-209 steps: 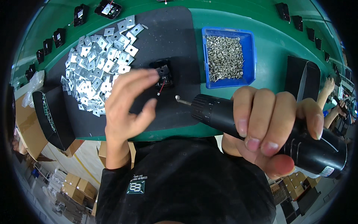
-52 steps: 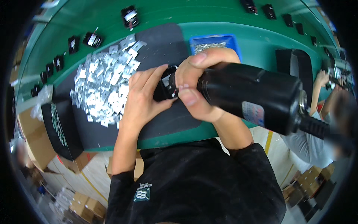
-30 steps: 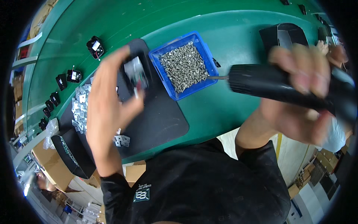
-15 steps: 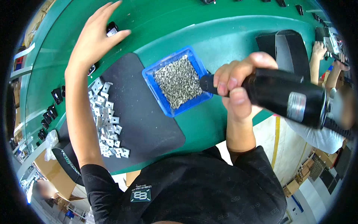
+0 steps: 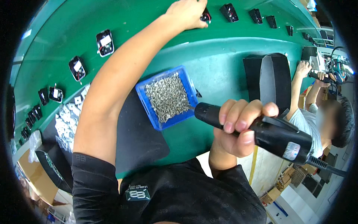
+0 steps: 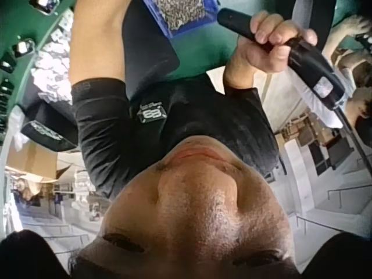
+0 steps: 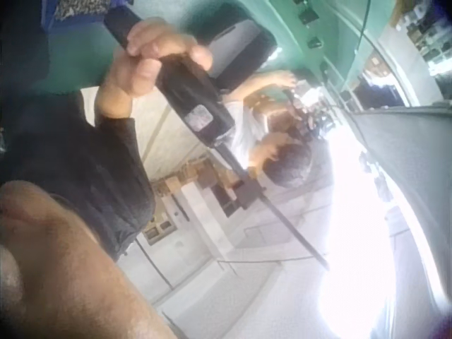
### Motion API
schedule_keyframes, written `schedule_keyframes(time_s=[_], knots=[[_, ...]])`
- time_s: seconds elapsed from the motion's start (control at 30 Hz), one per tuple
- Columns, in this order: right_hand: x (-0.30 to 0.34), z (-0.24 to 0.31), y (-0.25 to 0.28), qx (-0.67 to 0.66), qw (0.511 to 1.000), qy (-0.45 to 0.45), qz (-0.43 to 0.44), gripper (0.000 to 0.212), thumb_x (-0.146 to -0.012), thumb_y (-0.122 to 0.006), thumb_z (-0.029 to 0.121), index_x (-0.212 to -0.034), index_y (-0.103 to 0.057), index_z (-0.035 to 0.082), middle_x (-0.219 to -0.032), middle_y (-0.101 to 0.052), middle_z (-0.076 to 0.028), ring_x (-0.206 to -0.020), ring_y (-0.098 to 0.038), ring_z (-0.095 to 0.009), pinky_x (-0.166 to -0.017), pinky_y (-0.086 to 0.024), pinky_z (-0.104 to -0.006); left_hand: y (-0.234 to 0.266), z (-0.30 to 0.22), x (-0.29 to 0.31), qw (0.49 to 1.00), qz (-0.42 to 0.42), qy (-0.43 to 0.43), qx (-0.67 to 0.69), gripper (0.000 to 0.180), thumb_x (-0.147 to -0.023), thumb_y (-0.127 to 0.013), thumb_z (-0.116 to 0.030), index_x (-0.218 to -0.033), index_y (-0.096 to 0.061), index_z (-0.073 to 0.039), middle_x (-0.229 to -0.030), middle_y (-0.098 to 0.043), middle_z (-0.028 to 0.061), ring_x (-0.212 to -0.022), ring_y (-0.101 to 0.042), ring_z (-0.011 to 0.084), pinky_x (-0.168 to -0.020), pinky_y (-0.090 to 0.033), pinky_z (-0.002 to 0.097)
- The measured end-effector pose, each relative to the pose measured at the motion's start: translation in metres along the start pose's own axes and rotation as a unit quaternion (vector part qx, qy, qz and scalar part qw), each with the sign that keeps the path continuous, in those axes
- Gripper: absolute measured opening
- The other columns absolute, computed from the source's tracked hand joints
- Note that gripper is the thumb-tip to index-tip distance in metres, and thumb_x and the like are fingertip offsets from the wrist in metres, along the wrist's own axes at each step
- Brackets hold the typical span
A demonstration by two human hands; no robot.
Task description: Assemble electronic components by placing PCB units and securing them with an electric screwdriver.
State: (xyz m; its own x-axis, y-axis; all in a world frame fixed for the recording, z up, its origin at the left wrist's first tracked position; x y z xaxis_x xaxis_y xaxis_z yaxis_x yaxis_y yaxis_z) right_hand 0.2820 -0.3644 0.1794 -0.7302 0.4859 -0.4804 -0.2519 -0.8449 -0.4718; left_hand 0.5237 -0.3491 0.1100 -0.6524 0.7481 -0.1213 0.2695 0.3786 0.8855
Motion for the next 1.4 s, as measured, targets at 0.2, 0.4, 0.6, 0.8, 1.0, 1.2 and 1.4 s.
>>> schedule_keyframes(time_s=[0.2, 0.4, 0.6, 0.8, 1.0, 1.2, 1.4], knots=[[-0.002, 0.006, 0.000, -0.058, 0.998, 0.018, 0.022, 0.046, -0.078, -0.061, 0.014, -0.118, -0.038, 0.010, -0.075, -0.047, 0.000, -0.056, -0.045, -0.010, -0.054, -0.037, -0.0248, 0.076, 0.010, 0.089, 0.981, -0.167, -0.056, 0.079, 0.051, -0.067, -0.065, -0.018, -0.109, -0.049, 0.005, -0.099, -0.051, 0.0220, -0.097, -0.052, 0.0351, -0.086, -0.043, 0.0373], [0.008, -0.011, 0.002, -0.069, 0.997, -0.008, 0.041, 0.041, -0.079, -0.057, 0.014, -0.116, -0.039, 0.008, -0.078, -0.049, 0.000, -0.060, -0.045, -0.011, -0.058, -0.036, -0.0279, 0.099, 0.019, 0.264, 0.988, -0.129, 0.044, 0.067, 0.075, -0.058, -0.077, -0.017, -0.125, -0.044, -0.004, -0.123, -0.050, 0.0153, -0.114, -0.048, 0.0308, -0.095, -0.039, 0.0356], [0.001, -0.001, 0.000, -0.067, 0.996, -0.017, 0.054, 0.036, -0.080, -0.052, 0.015, -0.113, -0.039, 0.009, -0.079, -0.050, 0.000, -0.064, -0.044, -0.009, -0.064, -0.034, -0.0277, 0.062, -0.003, 0.336, 0.994, -0.003, 0.099, 0.049, 0.077, -0.057, -0.075, -0.011, -0.126, -0.040, -0.005, -0.121, -0.047, 0.0128, -0.109, -0.047, 0.0290, -0.092, -0.037, 0.0375], [0.011, 0.005, -0.007, -0.064, 0.996, -0.023, 0.066, 0.036, -0.081, -0.051, 0.014, -0.113, -0.037, 0.008, -0.079, -0.050, -0.001, -0.065, -0.044, -0.009, -0.065, -0.035, -0.0284, 0.085, 0.000, 0.361, 0.985, -0.080, 0.139, 0.062, 0.067, -0.059, -0.074, -0.010, -0.121, -0.049, -0.009, -0.118, -0.048, 0.0095, -0.107, -0.046, 0.0280, -0.089, -0.036, 0.0375], [0.015, 0.005, -0.013, -0.069, 0.995, -0.040, 0.056, 0.037, -0.081, -0.050, 0.014, -0.115, -0.039, 0.006, -0.079, -0.049, -0.002, -0.064, -0.044, -0.010, -0.064, -0.036, -0.0281, 0.076, 0.016, 0.383, 0.985, -0.081, 0.140, -0.056, 0.037, -0.065, -0.069, -0.008, -0.101, -0.060, -0.005, -0.095, -0.055, 0.0054, -0.087, -0.053, 0.0218, -0.077, -0.038, 0.0328], [0.015, 0.004, -0.019, -0.070, 0.994, -0.041, 0.076, 0.037, -0.080, -0.050, 0.014, -0.115, -0.040, 0.006, -0.078, -0.047, -0.001, -0.063, -0.044, -0.010, -0.063, -0.036, -0.0274, 0.076, 0.003, 0.378, 0.986, -0.073, 0.146, -0.046, 0.036, -0.064, -0.070, -0.010, -0.098, -0.060, -0.006, -0.094, -0.053, 0.0042, -0.090, -0.051, 0.0202, -0.078, -0.036, 0.0335], [0.016, 0.003, -0.020, -0.092, 0.991, -0.052, 0.086, 0.037, -0.080, -0.050, 0.014, -0.116, -0.041, 0.006, -0.079, -0.048, -0.001, -0.064, -0.044, -0.009, -0.063, -0.035, -0.0272, 0.062, -0.008, 0.381, 0.989, -0.059, 0.124, -0.047, 0.035, -0.065, -0.070, -0.010, -0.099, -0.060, -0.006, -0.093, -0.053, 0.0042, -0.089, -0.050, 0.0204, -0.079, -0.036, 0.0340]])
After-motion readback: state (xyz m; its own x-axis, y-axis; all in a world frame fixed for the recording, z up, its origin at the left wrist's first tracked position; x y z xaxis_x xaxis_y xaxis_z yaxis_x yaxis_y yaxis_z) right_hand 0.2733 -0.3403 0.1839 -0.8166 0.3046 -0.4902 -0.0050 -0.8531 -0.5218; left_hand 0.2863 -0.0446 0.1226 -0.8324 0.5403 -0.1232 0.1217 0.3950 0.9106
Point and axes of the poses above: each hand's wrist, its own x-axis away from the middle knuckle, its own y-axis out of the back of the hand, z = x × y, the point moved 5 cm from there along -x, towards the middle knuckle
